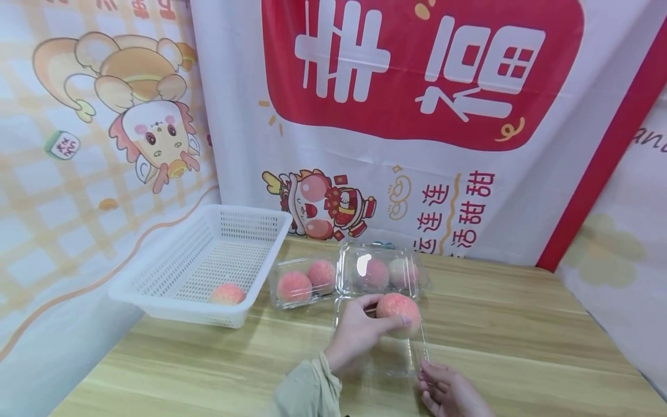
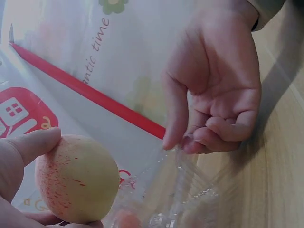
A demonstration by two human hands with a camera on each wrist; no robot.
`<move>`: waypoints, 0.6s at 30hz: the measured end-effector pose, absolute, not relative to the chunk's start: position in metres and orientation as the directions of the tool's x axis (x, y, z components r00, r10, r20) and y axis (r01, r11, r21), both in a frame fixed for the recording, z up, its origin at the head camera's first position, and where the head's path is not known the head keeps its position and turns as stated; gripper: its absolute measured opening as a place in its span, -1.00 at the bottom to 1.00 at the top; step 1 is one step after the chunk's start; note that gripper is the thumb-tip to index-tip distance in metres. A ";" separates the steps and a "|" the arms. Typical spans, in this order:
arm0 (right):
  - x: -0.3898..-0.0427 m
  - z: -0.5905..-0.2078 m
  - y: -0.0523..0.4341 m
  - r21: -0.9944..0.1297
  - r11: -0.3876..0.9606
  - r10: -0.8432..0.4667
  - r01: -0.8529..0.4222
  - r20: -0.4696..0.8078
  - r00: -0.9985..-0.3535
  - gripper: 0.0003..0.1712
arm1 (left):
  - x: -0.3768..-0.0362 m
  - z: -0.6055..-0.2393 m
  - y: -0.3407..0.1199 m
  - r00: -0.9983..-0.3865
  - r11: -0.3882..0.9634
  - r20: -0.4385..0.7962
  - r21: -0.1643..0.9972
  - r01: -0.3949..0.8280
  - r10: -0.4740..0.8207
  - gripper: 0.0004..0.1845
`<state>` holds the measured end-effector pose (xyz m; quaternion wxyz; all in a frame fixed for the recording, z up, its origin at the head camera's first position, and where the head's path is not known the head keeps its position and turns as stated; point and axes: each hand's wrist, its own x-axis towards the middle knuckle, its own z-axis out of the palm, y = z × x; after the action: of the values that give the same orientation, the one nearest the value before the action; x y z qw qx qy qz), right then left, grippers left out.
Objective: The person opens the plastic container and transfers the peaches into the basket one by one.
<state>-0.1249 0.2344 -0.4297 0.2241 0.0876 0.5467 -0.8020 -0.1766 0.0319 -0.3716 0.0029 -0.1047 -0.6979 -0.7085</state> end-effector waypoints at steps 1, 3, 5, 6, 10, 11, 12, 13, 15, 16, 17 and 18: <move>-0.125 -0.430 0.234 -0.839 -0.300 -0.263 0.454 -0.385 -0.885 -0.88 | -0.177 -0.370 0.031 -0.978 -0.022 0.153 0.988 0.152 0.138 -0.50; -0.126 -0.430 0.235 -0.834 -0.303 -0.265 0.461 -0.391 -0.881 -0.88 | -0.178 -0.366 0.030 -0.980 -0.023 0.148 0.989 0.147 0.130 -0.50; -0.126 -0.430 0.235 -0.829 -0.305 -0.268 0.468 -0.397 -0.878 -0.88 | -0.179 -0.363 0.029 -0.983 -0.028 0.137 0.991 0.134 0.119 -0.48; -0.126 -0.430 0.235 -0.828 -0.305 -0.269 0.471 -0.400 -0.876 -0.88 | -0.180 -0.362 0.028 -0.985 -0.041 0.132 0.991 0.128 0.112 -0.47; -0.125 -0.430 0.235 -0.829 -0.304 -0.267 0.470 -0.399 -0.877 -0.87 | -0.183 -0.357 0.025 -0.989 -0.062 0.116 0.992 0.111 0.088 -0.45; -0.125 -0.430 0.235 -0.831 -0.304 -0.266 0.466 -0.395 -0.879 -0.87 | -0.184 -0.356 0.024 -0.990 -0.074 0.109 0.992 0.103 0.087 -0.45; -0.124 -0.429 0.234 -0.833 -0.304 -0.262 0.463 -0.394 -0.881 -0.87 | -0.185 -0.354 0.023 -0.991 -0.082 0.104 0.992 0.097 0.088 -0.46; -0.124 -0.429 0.234 -0.834 -0.305 -0.259 0.460 -0.393 -0.883 -0.86 | -0.185 -0.353 0.022 -0.991 -0.089 0.099 0.992 0.091 0.093 -0.47; -0.124 -0.429 0.234 -0.834 -0.306 -0.254 0.459 -0.393 -0.884 -0.86 | -0.186 -0.350 0.020 -0.990 -0.114 0.092 0.990 0.080 0.103 -0.48; -0.123 -0.428 0.234 -0.836 -0.302 -0.253 0.457 -0.392 -0.884 -0.86 | -0.186 -0.348 0.019 -0.990 -0.117 0.089 0.990 0.076 0.107 -0.47; -0.123 -0.428 0.234 -0.838 -0.301 -0.253 0.456 -0.391 -0.885 -0.86 | -0.186 -0.346 0.017 -0.990 -0.118 0.086 0.990 0.073 0.111 -0.46; -0.123 -0.428 0.234 -0.839 -0.299 -0.252 0.455 -0.390 -0.886 -0.86 | -0.186 -0.344 0.016 -0.990 -0.117 0.083 0.991 0.070 0.112 -0.44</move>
<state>-0.1232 0.2340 -0.4279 0.2207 0.0921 0.5494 -0.8006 -0.1865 0.0158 -0.3440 -0.0143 -0.0684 -0.6642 -0.7443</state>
